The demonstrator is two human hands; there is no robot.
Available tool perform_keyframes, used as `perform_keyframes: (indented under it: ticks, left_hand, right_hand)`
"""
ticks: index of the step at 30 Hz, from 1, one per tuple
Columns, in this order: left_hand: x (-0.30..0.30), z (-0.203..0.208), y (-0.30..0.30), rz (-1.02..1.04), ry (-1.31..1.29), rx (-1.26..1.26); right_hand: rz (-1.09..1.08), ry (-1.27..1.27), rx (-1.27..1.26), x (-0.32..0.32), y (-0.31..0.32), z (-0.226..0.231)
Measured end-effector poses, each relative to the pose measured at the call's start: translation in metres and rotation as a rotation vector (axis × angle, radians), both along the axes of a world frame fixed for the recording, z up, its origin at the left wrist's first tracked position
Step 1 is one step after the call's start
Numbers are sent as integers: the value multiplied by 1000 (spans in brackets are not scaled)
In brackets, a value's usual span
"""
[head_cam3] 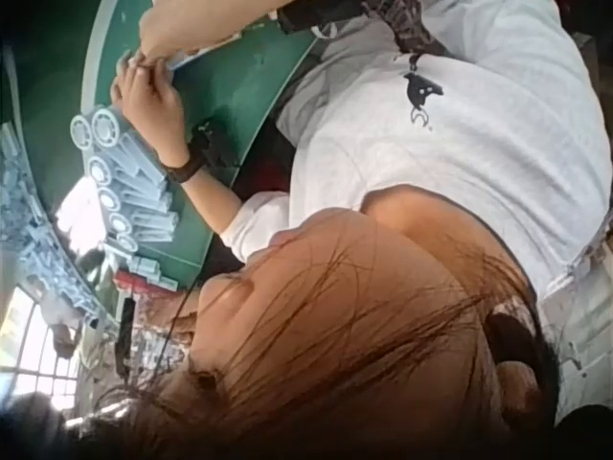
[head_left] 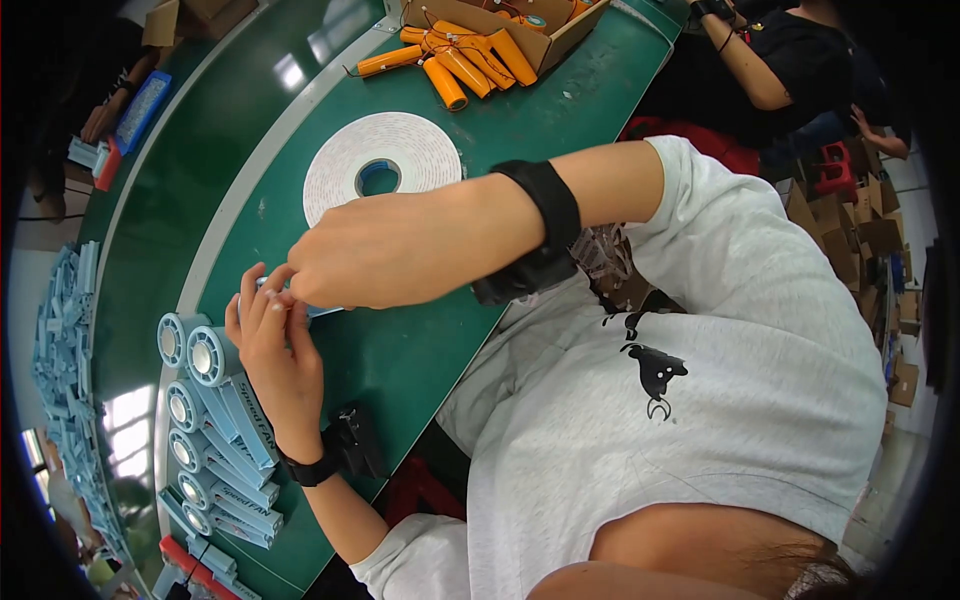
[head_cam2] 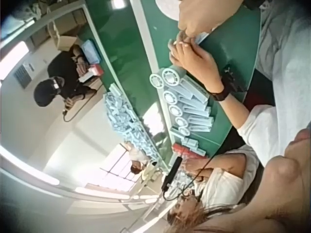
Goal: The person applies double-sided tape to batteries, peels the backing, and presses each battery into a fan housing. They discard tape scraps into a bin and move a cardboard box while repeating the assembly process.
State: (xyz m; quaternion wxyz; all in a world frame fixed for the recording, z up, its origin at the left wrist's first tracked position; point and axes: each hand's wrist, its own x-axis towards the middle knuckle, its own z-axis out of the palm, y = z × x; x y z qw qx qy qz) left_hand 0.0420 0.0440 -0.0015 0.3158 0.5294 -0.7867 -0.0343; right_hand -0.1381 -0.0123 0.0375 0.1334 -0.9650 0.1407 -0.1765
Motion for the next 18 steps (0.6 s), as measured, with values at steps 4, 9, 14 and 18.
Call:
perform_keyframes:
  ticks: [4,9,14,18]
  left_hand:
    - [-1,-4,2,58,324,92]
    - [-3,2,2,35,340,55]
    - [0,3,-1,2,313,62]
    - [4,9,7,15,278,74]
  right_hand:
    - [143,-17,126,5,-9,0]
    - [149,226,156,4,-16,4]
    - [108,70,171,-18,-4,-7]
    - [43,-127,245,-19,7,-17]
